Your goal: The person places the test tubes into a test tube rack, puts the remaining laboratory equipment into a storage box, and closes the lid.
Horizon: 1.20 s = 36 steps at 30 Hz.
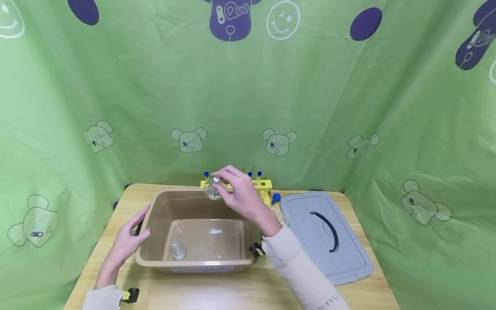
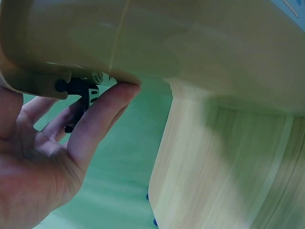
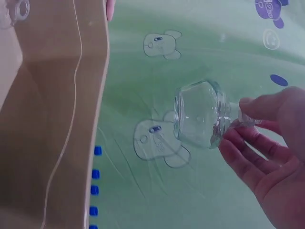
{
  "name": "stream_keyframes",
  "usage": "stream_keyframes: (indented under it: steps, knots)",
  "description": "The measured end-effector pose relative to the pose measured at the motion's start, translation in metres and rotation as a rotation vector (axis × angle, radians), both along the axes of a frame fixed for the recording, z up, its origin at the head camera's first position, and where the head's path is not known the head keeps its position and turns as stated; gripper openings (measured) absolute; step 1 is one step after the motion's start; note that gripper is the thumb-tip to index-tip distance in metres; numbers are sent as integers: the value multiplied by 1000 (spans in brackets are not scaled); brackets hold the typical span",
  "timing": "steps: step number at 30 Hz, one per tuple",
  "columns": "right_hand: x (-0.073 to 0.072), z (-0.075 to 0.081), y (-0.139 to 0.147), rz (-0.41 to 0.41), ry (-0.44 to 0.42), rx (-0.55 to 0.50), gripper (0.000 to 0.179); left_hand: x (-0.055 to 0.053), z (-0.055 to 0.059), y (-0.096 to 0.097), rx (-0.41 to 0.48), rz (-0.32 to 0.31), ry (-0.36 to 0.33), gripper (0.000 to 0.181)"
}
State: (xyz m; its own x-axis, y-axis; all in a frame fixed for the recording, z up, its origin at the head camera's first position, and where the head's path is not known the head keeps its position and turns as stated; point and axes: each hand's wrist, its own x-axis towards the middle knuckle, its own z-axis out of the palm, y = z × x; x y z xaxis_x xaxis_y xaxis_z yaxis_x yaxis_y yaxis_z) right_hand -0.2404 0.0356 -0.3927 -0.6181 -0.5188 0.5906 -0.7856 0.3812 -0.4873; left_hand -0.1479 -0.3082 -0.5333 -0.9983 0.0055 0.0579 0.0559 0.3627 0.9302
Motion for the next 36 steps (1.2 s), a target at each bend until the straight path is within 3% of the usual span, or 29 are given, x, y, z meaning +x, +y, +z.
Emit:
stream_keyframes:
  steps: [7, 22, 29, 36]
  knots:
    - [-7, -9, -29, 71, -18, 82, 25, 0, -2, -1, 78, -15, -54, 74]
    - [-20, -46, -88, 132, -79, 401, 26, 0, -3, -2, 55, -12, -27, 73]
    - [-23, -62, -111, 171, -53, 525, 27, 2, 1, -1, 57, -14, -30, 74]
    - [-24, -86, -125, 166, -138, 613, 28, 2, -1, 1, 51, -6, -2, 73]
